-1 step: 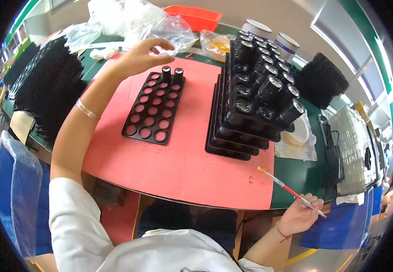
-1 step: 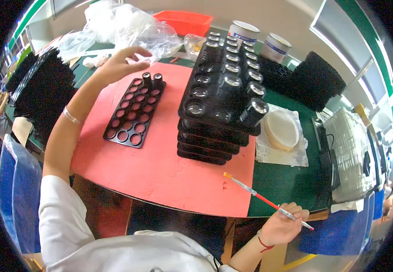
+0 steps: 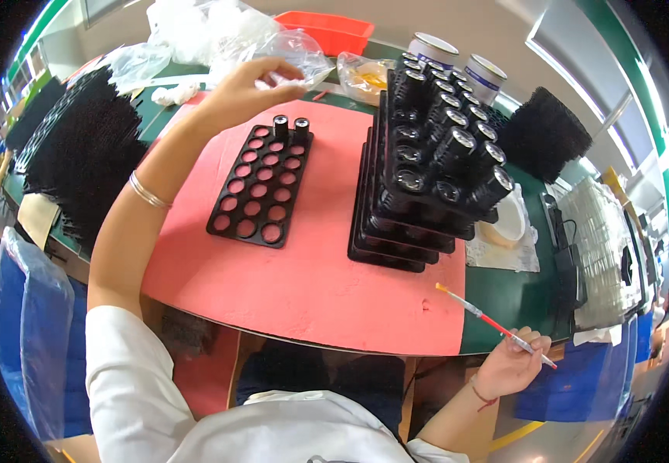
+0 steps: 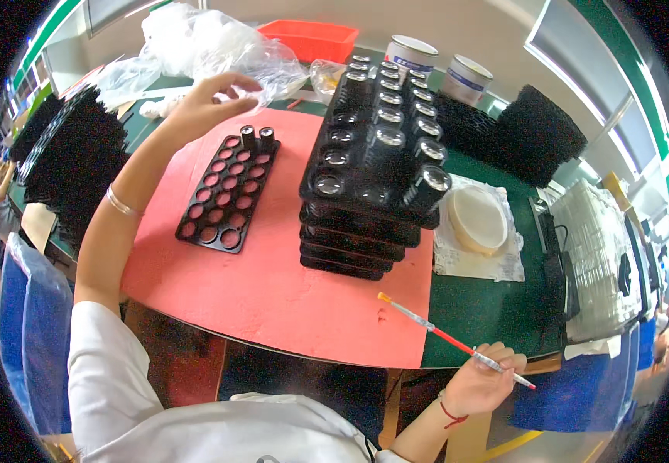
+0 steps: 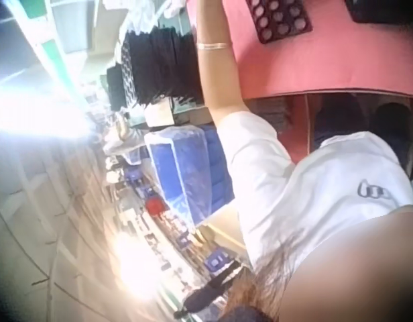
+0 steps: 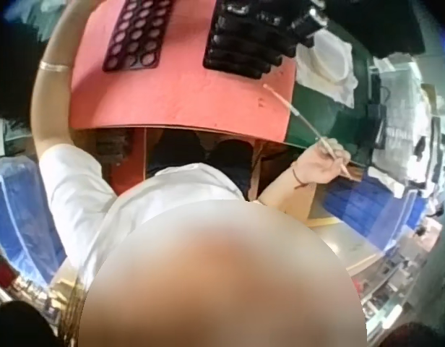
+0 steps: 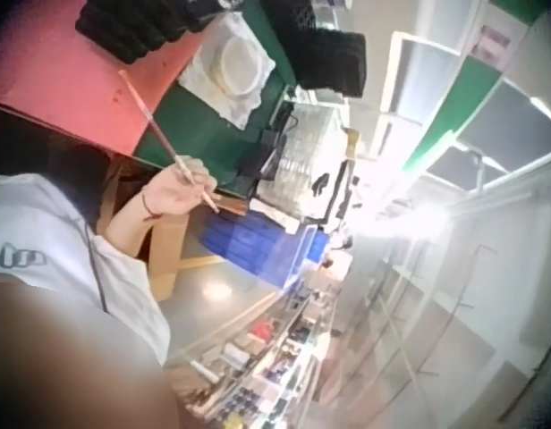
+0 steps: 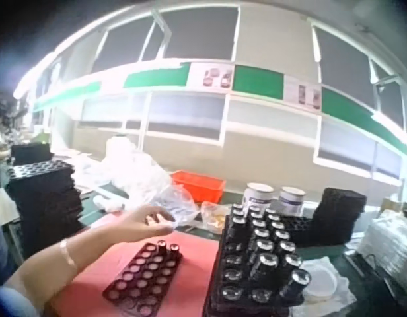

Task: Apply a sealant or coating to small light fixture components using a brush and organize them into a tray.

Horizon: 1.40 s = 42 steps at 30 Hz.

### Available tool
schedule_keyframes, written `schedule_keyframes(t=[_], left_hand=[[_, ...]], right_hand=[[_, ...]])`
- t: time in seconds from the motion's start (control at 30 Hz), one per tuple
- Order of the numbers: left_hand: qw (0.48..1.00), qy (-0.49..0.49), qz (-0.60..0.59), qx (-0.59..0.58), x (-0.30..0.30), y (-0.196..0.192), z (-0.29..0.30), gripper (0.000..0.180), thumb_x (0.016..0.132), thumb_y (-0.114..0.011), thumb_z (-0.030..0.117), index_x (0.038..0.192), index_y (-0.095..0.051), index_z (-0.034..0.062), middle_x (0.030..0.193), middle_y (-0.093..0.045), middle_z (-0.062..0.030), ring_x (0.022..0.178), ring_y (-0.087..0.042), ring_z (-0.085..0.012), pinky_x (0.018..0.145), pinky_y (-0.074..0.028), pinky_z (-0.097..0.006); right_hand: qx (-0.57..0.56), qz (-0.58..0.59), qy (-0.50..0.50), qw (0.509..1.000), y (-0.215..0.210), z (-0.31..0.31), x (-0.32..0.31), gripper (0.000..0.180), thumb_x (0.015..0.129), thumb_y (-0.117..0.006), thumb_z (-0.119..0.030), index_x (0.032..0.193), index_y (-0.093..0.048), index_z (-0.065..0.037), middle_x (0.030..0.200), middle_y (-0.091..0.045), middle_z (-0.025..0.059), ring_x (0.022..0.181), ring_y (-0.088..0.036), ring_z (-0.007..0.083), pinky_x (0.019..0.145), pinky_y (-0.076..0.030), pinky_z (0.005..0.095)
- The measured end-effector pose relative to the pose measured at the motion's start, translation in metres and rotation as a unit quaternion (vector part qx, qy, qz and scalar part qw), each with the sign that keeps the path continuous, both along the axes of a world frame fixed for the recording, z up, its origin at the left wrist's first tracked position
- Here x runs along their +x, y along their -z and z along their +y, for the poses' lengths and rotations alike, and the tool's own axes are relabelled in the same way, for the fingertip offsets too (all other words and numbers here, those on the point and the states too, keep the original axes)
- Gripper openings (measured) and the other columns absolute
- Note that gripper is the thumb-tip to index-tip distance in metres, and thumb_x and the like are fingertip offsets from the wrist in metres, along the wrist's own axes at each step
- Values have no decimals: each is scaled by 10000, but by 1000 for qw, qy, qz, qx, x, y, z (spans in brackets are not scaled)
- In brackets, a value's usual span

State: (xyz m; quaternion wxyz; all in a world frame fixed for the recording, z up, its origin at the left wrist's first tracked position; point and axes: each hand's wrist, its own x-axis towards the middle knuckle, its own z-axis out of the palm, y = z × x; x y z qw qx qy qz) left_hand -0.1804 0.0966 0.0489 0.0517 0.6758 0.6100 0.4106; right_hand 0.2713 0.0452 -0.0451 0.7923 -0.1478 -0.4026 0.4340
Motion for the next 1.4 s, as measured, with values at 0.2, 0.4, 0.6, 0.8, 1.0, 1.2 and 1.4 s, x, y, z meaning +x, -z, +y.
schedule_keyframes(t=[0.2,0.4,0.6,0.8,1.0,1.2,1.4], left_hand=[[993,71,45,83,88,-43,20,351,759,-664,322,958,-620,36,729,-523,27,654,-436,-49,585,-364,-196],[995,53,36,75,98,-45,35,395,692,-726,330,836,-614,-20,662,-514,19,597,-439,-60,543,-366,-216],[971,64,-80,216,111,-45,-1,304,714,-707,165,957,-591,24,847,-583,3,708,-465,-51,671,-392,-195],[907,266,156,288,138,-32,-85,318,620,-747,126,870,-570,42,845,-587,-89,711,-563,-184,627,-443,-288],[923,360,98,90,158,47,-96,330,578,-729,126,866,-580,66,846,-612,-52,715,-599,-211,639,-500,-313],[939,343,30,-22,158,55,-81,273,602,-710,125,825,-560,74,774,-591,-57,675,-585,-235,614,-484,-327],[940,339,24,-38,157,56,-81,275,622,-704,132,847,-555,80,783,-588,-59,691,-576,-251,631,-477,-342]], right_hand=[[-11,3,-28,1000,3,3,13,161,849,-464,-191,771,-391,-71,624,-342,15,583,-325,112,544,-290,258],[9,-34,-49,998,-4,8,30,195,882,-439,-219,818,-444,-35,661,-426,61,599,-377,140,570,-326,275],[45,-191,235,952,-36,22,47,241,902,-392,-207,798,-480,-9,705,-475,89,626,-448,150,587,-368,265],[13,-402,258,878,-56,59,31,183,905,-447,-114,922,-558,30,833,-567,72,767,-561,124,707,-442,244],[52,-455,298,837,-57,71,16,173,900,-454,-113,888,-553,29,838,-576,83,732,-583,137,674,-447,241],[71,-460,349,813,-47,64,23,177,894,-447,-105,853,-555,29,811,-584,97,654,-568,146,599,-452,249],[79,-493,342,796,-44,60,23,191,894,-457,-127,855,-556,32,787,-575,100,663,-564,156,606,-443,248]])
